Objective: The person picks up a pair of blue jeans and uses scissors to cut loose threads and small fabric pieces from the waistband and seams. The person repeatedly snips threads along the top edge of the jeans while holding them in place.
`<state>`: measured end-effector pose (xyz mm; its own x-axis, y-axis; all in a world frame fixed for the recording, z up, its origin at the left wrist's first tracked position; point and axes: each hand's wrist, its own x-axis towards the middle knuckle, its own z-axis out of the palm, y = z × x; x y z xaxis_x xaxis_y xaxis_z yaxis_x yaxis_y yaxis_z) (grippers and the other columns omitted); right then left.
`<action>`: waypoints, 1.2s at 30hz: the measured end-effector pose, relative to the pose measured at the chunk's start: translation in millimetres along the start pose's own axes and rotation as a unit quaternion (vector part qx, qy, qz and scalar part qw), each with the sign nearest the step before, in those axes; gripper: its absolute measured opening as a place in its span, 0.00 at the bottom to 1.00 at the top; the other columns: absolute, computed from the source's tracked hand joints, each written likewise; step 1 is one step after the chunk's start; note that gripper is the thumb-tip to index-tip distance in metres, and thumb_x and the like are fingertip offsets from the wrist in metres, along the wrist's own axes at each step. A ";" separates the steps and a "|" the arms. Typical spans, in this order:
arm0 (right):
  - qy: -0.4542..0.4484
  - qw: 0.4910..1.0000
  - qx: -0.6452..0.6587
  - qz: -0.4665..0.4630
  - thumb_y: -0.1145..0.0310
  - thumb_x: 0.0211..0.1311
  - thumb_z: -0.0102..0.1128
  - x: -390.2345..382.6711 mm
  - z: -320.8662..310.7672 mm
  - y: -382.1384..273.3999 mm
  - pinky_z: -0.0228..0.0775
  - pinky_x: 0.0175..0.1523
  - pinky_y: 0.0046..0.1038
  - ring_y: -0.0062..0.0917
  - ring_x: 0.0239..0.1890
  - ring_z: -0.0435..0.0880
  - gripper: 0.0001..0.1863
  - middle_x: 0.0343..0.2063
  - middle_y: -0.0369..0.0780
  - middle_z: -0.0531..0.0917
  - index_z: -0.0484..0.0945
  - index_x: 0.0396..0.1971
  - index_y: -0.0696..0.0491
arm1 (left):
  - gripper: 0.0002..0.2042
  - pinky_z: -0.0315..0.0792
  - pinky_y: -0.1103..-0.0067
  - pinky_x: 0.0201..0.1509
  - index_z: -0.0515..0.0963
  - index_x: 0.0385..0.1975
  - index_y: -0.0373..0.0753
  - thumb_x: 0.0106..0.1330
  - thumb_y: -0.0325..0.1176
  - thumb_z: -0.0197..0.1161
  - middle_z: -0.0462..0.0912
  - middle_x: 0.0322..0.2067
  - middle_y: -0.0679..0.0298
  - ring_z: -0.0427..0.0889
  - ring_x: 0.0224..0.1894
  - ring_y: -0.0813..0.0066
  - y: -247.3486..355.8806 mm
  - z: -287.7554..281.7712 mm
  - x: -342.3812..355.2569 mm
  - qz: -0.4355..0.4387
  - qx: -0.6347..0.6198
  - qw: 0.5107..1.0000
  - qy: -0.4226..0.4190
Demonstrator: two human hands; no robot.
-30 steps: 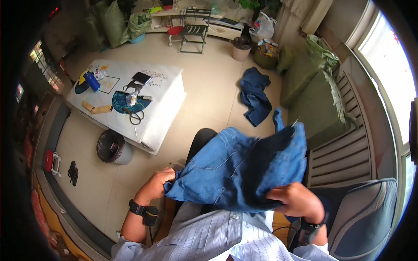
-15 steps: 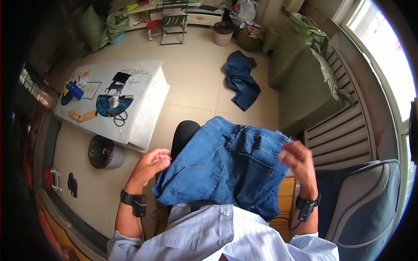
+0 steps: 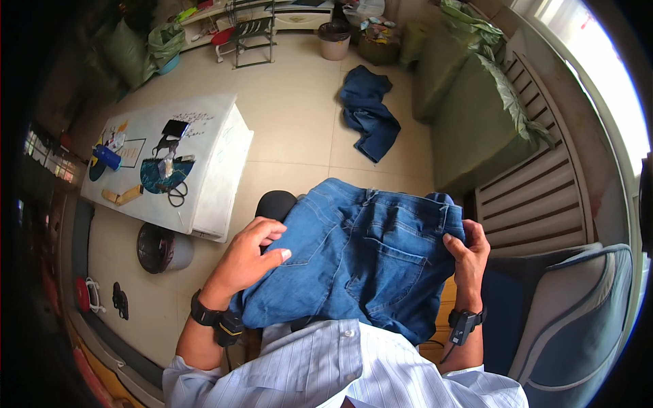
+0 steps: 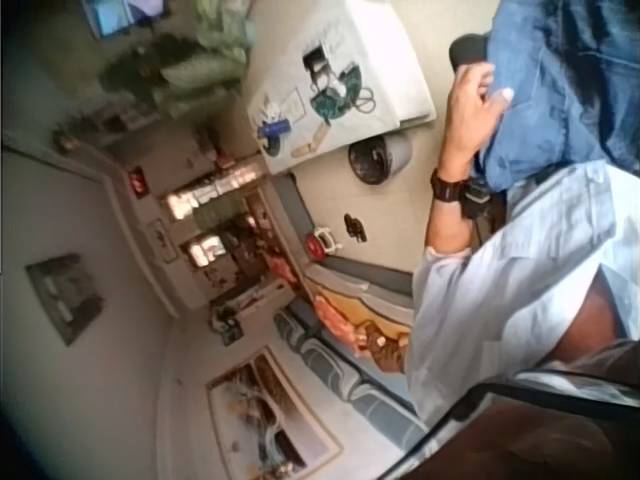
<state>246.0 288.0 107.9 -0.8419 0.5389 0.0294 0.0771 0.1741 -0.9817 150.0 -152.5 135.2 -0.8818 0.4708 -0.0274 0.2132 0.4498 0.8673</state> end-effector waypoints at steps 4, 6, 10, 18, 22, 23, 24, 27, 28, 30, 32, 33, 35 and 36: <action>-0.016 0.998 0.062 0.008 0.80 0.58 0.75 -7.8 6.6 -39.7 0.75 0.51 0.20 0.16 0.42 0.81 0.21 0.41 0.32 0.82 0.82 0.51 0.59 | 0.18 0.81 0.72 0.58 0.81 0.56 0.30 0.68 0.27 0.73 0.84 0.50 0.58 0.88 0.52 0.67 18.1 17.8 29.6 0.004 -0.038 0.997 -0.068; -0.016 0.999 0.044 0.000 0.79 0.55 0.77 -20.8 13.6 -62.9 0.75 0.52 0.21 0.17 0.43 0.81 0.22 0.42 0.32 0.82 0.83 0.51 0.59 | 0.22 0.83 0.73 0.54 0.79 0.59 0.28 0.72 0.35 0.74 0.86 0.48 0.56 0.89 0.49 0.68 16.6 35.6 40.7 -0.047 -0.144 0.984 -0.095; -0.307 0.929 -0.075 -0.195 0.75 0.51 0.81 -50.0 29.7 -92.8 0.81 0.56 0.36 0.37 0.49 0.89 0.23 0.47 0.46 0.89 0.84 0.48 0.60 | 0.33 0.84 0.75 0.52 0.73 0.65 0.28 0.78 0.54 0.68 0.85 0.51 0.58 0.87 0.50 0.75 34.1 61.2 47.9 -0.180 -0.375 0.900 -0.132; -0.686 0.696 0.113 -0.179 0.74 0.65 0.73 -78.5 102.9 -89.2 0.80 0.58 0.41 0.44 0.53 0.87 0.27 0.49 0.48 0.86 0.79 0.63 0.61 | 0.28 0.75 0.73 0.69 0.73 0.67 0.31 0.65 0.23 0.69 0.84 0.59 0.61 0.82 0.60 0.73 28.4 63.2 22.5 -0.171 -0.427 0.869 -0.182; -0.612 0.779 0.105 -0.083 0.69 0.73 0.71 -19.8 90.3 -96.3 0.80 0.58 0.30 0.28 0.48 0.89 0.12 0.45 0.41 0.90 0.86 0.52 0.58 | 0.33 0.76 0.71 0.68 0.73 0.68 0.29 0.59 0.21 0.70 0.85 0.59 0.56 0.84 0.61 0.67 32.1 26.7 -14.0 -0.124 -0.479 0.869 -0.015; -0.550 0.829 0.090 -0.039 0.69 0.73 0.71 -5.9 91.1 -85.8 0.80 0.55 0.30 0.27 0.47 0.88 0.10 0.43 0.40 0.89 0.86 0.49 0.58 | 0.37 0.76 0.68 0.70 0.71 0.69 0.27 0.54 0.24 0.71 0.84 0.60 0.52 0.85 0.61 0.62 34.3 16.5 -23.9 -0.113 -0.493 0.862 0.026; -0.493 0.870 0.009 -0.014 0.70 0.73 0.70 6.7 94.1 -77.1 0.79 0.51 0.30 0.25 0.45 0.88 0.10 0.39 0.41 0.88 0.85 0.48 0.59 | 0.41 0.77 0.65 0.71 0.70 0.70 0.25 0.50 0.26 0.71 0.84 0.61 0.48 0.86 0.61 0.58 34.8 7.1 -33.5 -0.101 -0.507 0.853 0.070; -0.516 0.808 -0.260 -0.116 0.61 0.68 0.72 33.3 104.7 -24.6 0.80 0.55 0.40 0.49 0.49 0.87 0.20 0.45 0.52 0.86 0.83 0.50 0.60 | 0.45 0.76 0.55 0.73 0.66 0.74 0.24 0.49 0.26 0.70 0.80 0.65 0.38 0.84 0.63 0.46 35.5 -8.2 -47.8 -0.001 -0.537 0.821 0.194; -0.540 0.771 -0.287 -0.178 0.59 0.67 0.72 29.6 109.4 -1.8 0.80 0.57 0.43 0.53 0.52 0.86 0.22 0.48 0.53 0.86 0.82 0.52 0.60 | 0.44 0.77 0.54 0.72 0.66 0.74 0.24 0.51 0.27 0.71 0.80 0.64 0.38 0.84 0.63 0.46 31.9 -17.2 -52.9 0.026 -0.526 0.818 0.233; -0.630 0.725 -0.259 -0.101 0.62 0.64 0.70 18.7 121.3 9.7 0.77 0.65 0.43 0.53 0.60 0.83 0.26 0.55 0.55 0.84 0.81 0.59 0.59 | 0.43 0.77 0.55 0.72 0.66 0.73 0.25 0.53 0.30 0.71 0.80 0.64 0.40 0.84 0.63 0.47 30.6 -35.3 -55.0 0.077 -0.501 0.816 0.277; -0.603 0.732 -0.304 -0.083 0.63 0.63 0.70 14.7 124.0 10.8 0.75 0.70 0.40 0.50 0.66 0.81 0.31 0.61 0.54 0.82 0.79 0.65 0.60 | 0.41 0.76 0.57 0.73 0.67 0.73 0.27 0.54 0.32 0.70 0.81 0.63 0.43 0.84 0.62 0.49 26.2 -49.4 -59.3 0.074 -0.467 0.825 0.309; -0.623 0.723 -0.286 -0.085 0.61 0.64 0.71 18.7 129.3 22.6 0.74 0.71 0.39 0.49 0.67 0.80 0.33 0.64 0.54 0.81 0.77 0.67 0.60 | 0.42 0.76 0.57 0.73 0.67 0.73 0.27 0.54 0.33 0.69 0.81 0.62 0.43 0.84 0.63 0.49 24.2 -52.4 -59.4 0.064 -0.460 0.827 0.318; -0.659 0.708 -0.238 -0.085 0.58 0.67 0.71 26.7 147.5 62.2 0.72 0.74 0.38 0.46 0.71 0.79 0.36 0.69 0.53 0.79 0.74 0.71 0.61 | 0.43 0.77 0.56 0.72 0.65 0.74 0.28 0.54 0.32 0.67 0.80 0.62 0.43 0.83 0.63 0.49 29.9 -51.3 -57.7 0.065 -0.454 0.822 0.336; -0.657 0.728 -0.197 0.008 0.55 0.68 0.72 26.7 160.0 64.9 0.71 0.74 0.37 0.45 0.71 0.78 0.39 0.69 0.53 0.78 0.73 0.71 0.62 | 0.42 0.78 0.56 0.71 0.66 0.73 0.28 0.53 0.31 0.68 0.81 0.61 0.43 0.84 0.62 0.49 36.0 -49.5 -57.3 0.083 -0.462 0.819 0.329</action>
<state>143.1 181.8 14.8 -0.6035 -0.6639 -0.4415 0.0225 0.5394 -0.8418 187.4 -200.9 192.6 -0.9739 -0.1797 0.1384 0.2106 -0.4893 0.8463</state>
